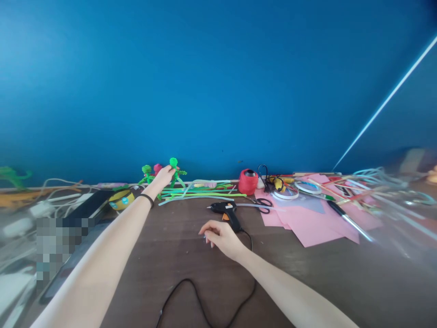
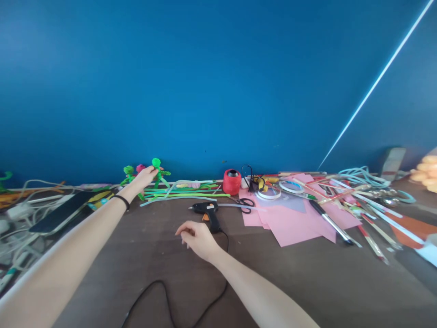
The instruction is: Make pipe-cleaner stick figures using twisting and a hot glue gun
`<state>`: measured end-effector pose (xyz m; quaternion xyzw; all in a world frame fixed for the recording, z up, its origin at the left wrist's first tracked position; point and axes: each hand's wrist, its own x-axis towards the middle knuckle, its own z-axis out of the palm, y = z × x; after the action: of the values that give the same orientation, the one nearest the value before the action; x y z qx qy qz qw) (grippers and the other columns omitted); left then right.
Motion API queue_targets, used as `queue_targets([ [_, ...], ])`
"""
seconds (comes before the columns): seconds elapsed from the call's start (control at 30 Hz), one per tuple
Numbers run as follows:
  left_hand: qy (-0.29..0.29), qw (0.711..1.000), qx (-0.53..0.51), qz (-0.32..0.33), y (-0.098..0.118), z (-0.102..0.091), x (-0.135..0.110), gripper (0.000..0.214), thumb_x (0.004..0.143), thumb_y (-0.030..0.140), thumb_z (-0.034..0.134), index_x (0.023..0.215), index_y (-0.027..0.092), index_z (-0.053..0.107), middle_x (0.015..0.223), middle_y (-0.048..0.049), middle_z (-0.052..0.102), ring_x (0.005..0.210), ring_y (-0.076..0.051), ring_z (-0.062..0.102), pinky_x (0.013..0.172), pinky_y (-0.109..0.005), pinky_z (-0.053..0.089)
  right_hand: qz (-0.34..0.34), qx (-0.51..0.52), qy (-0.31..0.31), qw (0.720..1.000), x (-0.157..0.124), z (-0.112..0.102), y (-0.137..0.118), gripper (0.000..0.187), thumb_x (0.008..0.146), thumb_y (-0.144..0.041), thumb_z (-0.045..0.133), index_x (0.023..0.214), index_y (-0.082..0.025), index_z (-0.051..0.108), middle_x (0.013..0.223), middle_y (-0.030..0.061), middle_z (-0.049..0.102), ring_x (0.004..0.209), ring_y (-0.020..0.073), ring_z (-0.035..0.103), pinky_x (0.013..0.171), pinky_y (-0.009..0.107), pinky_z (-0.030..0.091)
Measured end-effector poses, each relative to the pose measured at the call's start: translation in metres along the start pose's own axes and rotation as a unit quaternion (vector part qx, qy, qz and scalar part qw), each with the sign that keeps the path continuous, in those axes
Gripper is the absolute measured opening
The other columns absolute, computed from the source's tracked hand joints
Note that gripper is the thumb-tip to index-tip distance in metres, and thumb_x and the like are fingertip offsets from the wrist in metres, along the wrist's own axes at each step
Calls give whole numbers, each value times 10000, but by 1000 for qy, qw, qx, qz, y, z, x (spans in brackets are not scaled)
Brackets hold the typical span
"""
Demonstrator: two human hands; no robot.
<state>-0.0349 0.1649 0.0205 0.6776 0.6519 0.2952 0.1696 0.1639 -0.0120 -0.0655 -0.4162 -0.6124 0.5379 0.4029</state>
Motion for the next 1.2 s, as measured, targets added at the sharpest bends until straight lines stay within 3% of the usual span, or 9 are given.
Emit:
queue_targets([
  [0.3,60,996,65,25,2,5,-4,134,780,270,454,686,175,470,649,-72,542,710,-240,570,669,-338,425,0,3,-2,1000,0,0,1,160,739,-130,464,793,-141,615,579,-27,506,487,52,453,456,161,370],
  [0.4,95,992,76,36,6,6,-11,133,776,273,470,800,146,501,817,-137,567,870,-291,562,769,-394,424,-1,1,-1,1000,0,0,1,156,741,-133,468,791,-144,616,574,-27,507,487,55,454,457,165,371],
  [0.5,179,979,76,64,9,8,-19,308,762,237,491,1033,91,466,1049,-199,511,1039,-319,495,861,-448,394,-4,0,-2,1000,1,0,2,147,738,-130,478,786,-146,616,573,-27,511,487,57,458,463,168,375],
  [0.63,246,954,86,148,12,14,-24,377,776,187,462,1133,71,421,1159,-229,436,1133,-323,422,928,-455,346,-2,-1,-1,1000,1,0,3,149,738,-123,478,788,-143,617,576,-27,514,475,56,458,463,171,375],
  [0.7,189,957,89,203,14,19,-23,293,805,177,402,1078,98,475,1120,-194,472,1088,-285,465,924,-422,360,0,0,0,1000,1,0,3,156,739,-118,471,788,-142,618,577,-26,513,473,54,456,462,172,374],
  [0.77,54,966,79,240,17,26,-21,264,819,182,364,1020,122,524,1073,-149,518,966,-230,543,879,-372,404,0,2,0,1000,1,1,3,159,737,-117,469,787,-139,618,577,-25,512,478,56,456,460,172,374],
  [0.87,-68,969,58,229,24,36,-22,306,789,217,428,1064,128,527,1012,-112,570,897,-202,573,837,-333,434,-3,5,0,1000,1,1,4,160,737,-118,466,789,-136,616,574,-25,512,481,57,457,460,171,376],
  [1.03,-115,950,86,278,30,41,-33,235,792,249,411,813,163,629,940,-80,583,831,-189,572,820,-322,435,-3,-1,-2,1000,2,1,6,157,738,-125,468,790,-145,615,575,-28,511,480,54,460,456,165,375],
  [1.2,-107,942,81,307,25,48,-36,256,796,197,386,824,168,638,949,-77,574,813,-170,570,815,-301,437,-3,0,0,1000,2,1,4,161,734,-112,464,782,-143,614,569,-28,512,476,54,459,461,167,379],
])
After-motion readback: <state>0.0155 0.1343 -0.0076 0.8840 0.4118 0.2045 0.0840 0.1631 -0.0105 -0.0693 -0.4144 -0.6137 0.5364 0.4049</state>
